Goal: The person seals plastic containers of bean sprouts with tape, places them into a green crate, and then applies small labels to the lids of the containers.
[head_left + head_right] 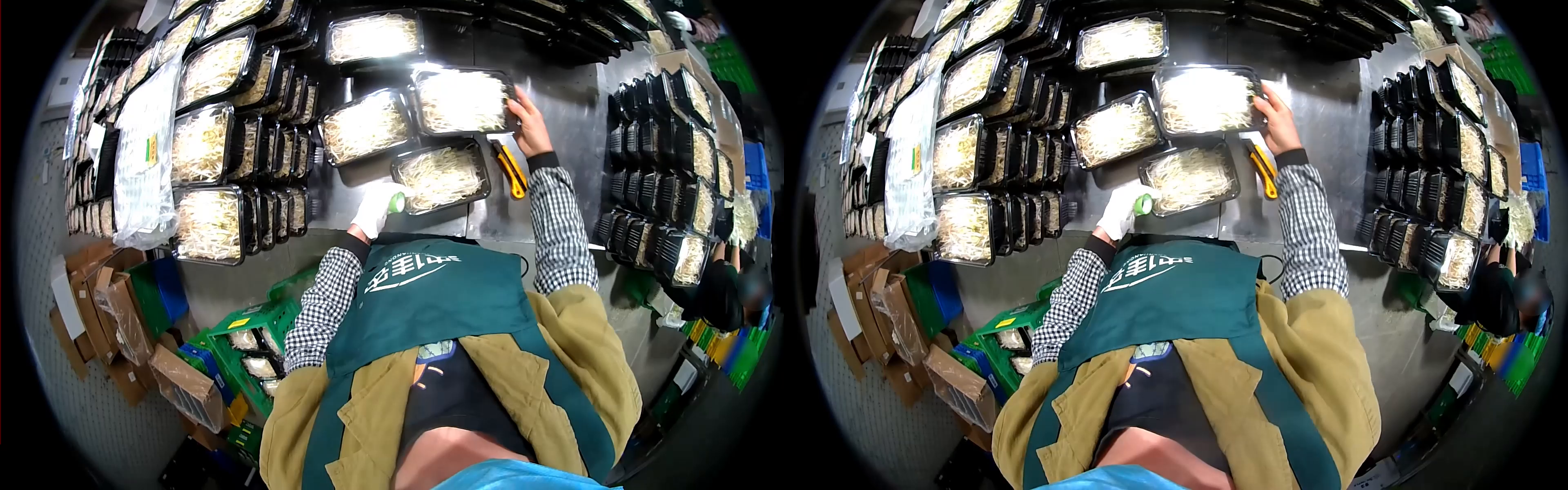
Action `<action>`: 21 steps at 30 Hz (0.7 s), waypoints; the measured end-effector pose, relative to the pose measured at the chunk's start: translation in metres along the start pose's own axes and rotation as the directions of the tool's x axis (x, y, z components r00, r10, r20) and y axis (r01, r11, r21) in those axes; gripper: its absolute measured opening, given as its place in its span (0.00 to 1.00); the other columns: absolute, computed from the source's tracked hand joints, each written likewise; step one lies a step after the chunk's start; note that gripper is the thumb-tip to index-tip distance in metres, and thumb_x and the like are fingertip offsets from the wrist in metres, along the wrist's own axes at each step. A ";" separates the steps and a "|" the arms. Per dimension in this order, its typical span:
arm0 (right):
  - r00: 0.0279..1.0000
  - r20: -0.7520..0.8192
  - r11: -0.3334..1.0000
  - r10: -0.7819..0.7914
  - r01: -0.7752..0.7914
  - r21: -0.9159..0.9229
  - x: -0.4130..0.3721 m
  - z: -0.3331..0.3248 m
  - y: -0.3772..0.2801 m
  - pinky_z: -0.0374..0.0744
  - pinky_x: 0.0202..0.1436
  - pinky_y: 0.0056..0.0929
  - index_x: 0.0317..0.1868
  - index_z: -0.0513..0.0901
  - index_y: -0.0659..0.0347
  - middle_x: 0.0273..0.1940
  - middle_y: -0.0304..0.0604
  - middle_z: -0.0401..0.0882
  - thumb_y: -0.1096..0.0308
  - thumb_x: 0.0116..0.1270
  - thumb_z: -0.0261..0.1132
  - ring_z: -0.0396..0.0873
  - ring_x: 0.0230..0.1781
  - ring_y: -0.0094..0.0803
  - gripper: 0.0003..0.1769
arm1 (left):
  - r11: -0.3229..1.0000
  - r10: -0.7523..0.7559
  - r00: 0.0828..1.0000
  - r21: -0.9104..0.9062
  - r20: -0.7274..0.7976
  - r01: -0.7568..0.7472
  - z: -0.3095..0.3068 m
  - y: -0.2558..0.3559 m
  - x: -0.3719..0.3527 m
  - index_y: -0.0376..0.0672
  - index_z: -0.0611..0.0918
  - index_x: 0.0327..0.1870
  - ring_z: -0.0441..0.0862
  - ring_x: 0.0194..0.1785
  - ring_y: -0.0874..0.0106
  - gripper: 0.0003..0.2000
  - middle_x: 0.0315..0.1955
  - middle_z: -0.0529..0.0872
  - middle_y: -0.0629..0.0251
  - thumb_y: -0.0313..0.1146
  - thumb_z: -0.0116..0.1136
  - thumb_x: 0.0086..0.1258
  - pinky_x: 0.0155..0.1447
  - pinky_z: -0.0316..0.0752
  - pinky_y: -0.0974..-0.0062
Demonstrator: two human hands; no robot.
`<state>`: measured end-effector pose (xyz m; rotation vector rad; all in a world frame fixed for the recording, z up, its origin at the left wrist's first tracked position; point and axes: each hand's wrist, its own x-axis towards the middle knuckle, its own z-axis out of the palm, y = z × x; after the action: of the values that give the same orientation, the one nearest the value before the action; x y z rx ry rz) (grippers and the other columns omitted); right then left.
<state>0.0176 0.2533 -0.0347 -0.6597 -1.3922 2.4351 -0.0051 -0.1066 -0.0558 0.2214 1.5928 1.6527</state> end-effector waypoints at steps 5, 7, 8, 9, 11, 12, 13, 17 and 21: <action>0.998 0.030 0.809 -0.057 0.064 -0.584 0.029 -0.006 0.001 0.75 0.47 0.23 0.62 0.74 0.67 0.38 0.39 0.79 0.58 0.61 0.69 0.77 0.40 0.26 0.32 | 0.992 -0.042 0.999 -0.117 0.003 0.042 -0.010 0.002 -0.021 0.36 0.86 0.39 0.81 0.40 0.76 0.09 0.36 0.86 0.66 0.29 0.53 0.69 0.47 0.74 0.79; 0.989 0.097 0.628 -0.113 0.147 -0.764 0.023 0.003 -0.008 0.73 0.57 0.30 0.62 0.74 0.68 0.50 0.49 0.80 0.49 0.61 0.68 0.77 0.51 0.35 0.37 | 0.986 -0.067 0.998 -0.153 0.004 0.067 -0.019 0.002 -0.026 0.36 0.86 0.39 0.82 0.41 0.76 0.10 0.36 0.86 0.65 0.29 0.52 0.70 0.49 0.75 0.78; 0.998 0.056 0.605 -0.009 0.051 -0.795 0.019 0.007 -0.011 0.69 0.64 0.34 0.63 0.72 0.68 0.59 0.55 0.75 0.41 0.59 0.67 0.74 0.60 0.41 0.42 | 0.978 -0.093 0.996 -0.187 0.001 0.092 -0.023 0.003 -0.028 0.36 0.86 0.40 0.82 0.42 0.75 0.10 0.37 0.86 0.65 0.29 0.52 0.71 0.49 0.75 0.78; 0.998 0.029 0.628 0.063 -0.017 -0.778 0.017 0.009 -0.008 0.70 0.64 0.32 0.64 0.71 0.67 0.58 0.51 0.77 0.42 0.59 0.68 0.74 0.59 0.39 0.43 | 0.969 -0.119 0.993 -0.219 -0.003 0.115 -0.027 0.005 -0.032 0.36 0.86 0.40 0.82 0.42 0.75 0.10 0.37 0.86 0.65 0.29 0.51 0.71 0.50 0.75 0.78; 0.963 0.006 0.731 0.270 -0.201 -0.653 0.004 0.026 -0.023 0.71 0.64 0.33 0.64 0.71 0.66 0.56 0.48 0.77 0.42 0.58 0.69 0.75 0.59 0.37 0.43 | 0.974 -0.026 0.999 -0.228 -0.039 0.016 -0.037 0.004 -0.040 0.33 0.86 0.38 0.83 0.39 0.73 0.11 0.36 0.87 0.62 0.30 0.53 0.70 0.47 0.77 0.77; 0.950 -0.039 0.727 0.309 -0.262 -0.635 0.003 0.031 -0.028 0.72 0.63 0.34 0.63 0.71 0.65 0.55 0.47 0.78 0.44 0.57 0.70 0.75 0.58 0.34 0.42 | 0.971 -0.062 0.996 -0.236 -0.065 0.045 -0.043 0.006 -0.044 0.33 0.86 0.38 0.84 0.40 0.72 0.11 0.36 0.87 0.61 0.31 0.52 0.71 0.47 0.77 0.77; 0.951 -0.034 0.763 0.306 -0.267 -0.590 0.004 0.026 -0.027 0.73 0.61 0.36 0.63 0.71 0.64 0.54 0.49 0.78 0.46 0.56 0.72 0.76 0.56 0.35 0.41 | 0.966 -0.103 0.991 -0.244 -0.088 0.079 -0.050 0.005 -0.049 0.33 0.86 0.39 0.84 0.40 0.72 0.12 0.37 0.87 0.61 0.31 0.52 0.71 0.47 0.77 0.77; 0.943 -0.081 0.780 0.322 -0.312 -0.543 -0.004 -0.001 -0.028 0.69 0.65 0.45 0.70 0.61 0.62 0.61 0.54 0.72 0.45 0.54 0.73 0.72 0.60 0.42 0.50 | 0.992 -0.076 0.984 -0.109 -0.160 0.058 -0.079 0.002 -0.068 0.33 0.86 0.38 0.84 0.40 0.72 0.14 0.36 0.88 0.62 0.35 0.52 0.71 0.48 0.77 0.76; 0.977 -0.006 0.342 -0.211 0.068 -0.937 0.018 -0.029 -0.030 0.71 0.64 0.35 0.69 0.63 0.69 0.63 0.58 0.70 0.47 0.54 0.74 0.73 0.62 0.46 0.50 | 0.992 0.012 0.982 0.123 -0.186 0.011 -0.088 0.011 -0.083 0.39 0.87 0.37 0.81 0.38 0.76 0.13 0.34 0.86 0.65 0.33 0.49 0.69 0.46 0.74 0.79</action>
<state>0.0170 0.2979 -0.0266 -0.8111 -2.6269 1.1588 -0.0106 -0.2245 -0.0293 0.1334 1.8387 1.6148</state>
